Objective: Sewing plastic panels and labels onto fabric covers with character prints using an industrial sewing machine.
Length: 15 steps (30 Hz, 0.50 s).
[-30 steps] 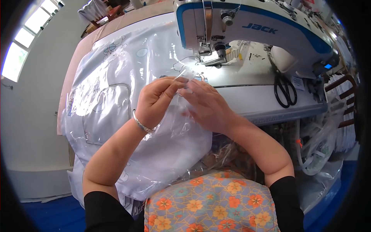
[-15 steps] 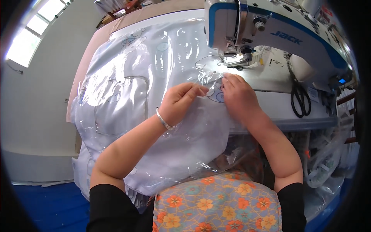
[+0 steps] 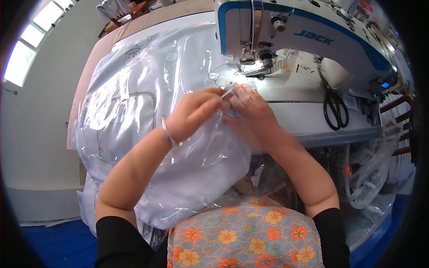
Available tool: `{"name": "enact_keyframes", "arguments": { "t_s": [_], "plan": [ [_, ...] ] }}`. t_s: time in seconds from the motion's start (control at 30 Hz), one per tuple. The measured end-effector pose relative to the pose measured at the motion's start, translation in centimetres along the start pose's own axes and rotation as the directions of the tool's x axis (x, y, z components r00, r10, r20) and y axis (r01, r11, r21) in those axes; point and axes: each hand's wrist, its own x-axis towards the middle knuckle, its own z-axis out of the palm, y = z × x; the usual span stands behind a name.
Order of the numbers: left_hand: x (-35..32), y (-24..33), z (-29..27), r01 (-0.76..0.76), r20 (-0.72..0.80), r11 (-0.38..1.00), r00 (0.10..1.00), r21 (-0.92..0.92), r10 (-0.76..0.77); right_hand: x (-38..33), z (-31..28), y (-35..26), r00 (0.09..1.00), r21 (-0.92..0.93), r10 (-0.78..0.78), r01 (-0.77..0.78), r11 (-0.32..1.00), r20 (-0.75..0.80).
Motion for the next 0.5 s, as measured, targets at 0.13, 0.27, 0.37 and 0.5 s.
{"name": "enact_keyframes", "arguments": {
  "t_s": [0.13,0.27,0.37,0.5],
  "plan": [
    [4.3,-0.4,0.8,0.172,-0.026,0.985,0.985,-0.029,-0.173,0.9,1.0,-0.3,0.997,0.006,0.008,-0.008,1.0,-0.074],
    [5.7,-1.2,2.6,-0.108,0.078,0.9,0.994,0.423,0.083,1.7,0.9,-0.4,0.975,-0.038,-0.224,0.223,0.974,-0.005],
    [5.4,-1.6,3.2,-0.099,0.064,0.872,0.995,0.48,0.078,1.8,1.2,-0.4,1.0,0.371,0.006,-0.005,0.929,-0.002],
    [6.2,-1.8,2.5,-0.105,0.128,0.89,0.99,0.444,0.053,1.2,1.3,-0.1,0.993,0.096,-0.099,0.093,0.991,0.059]
  ]
}}
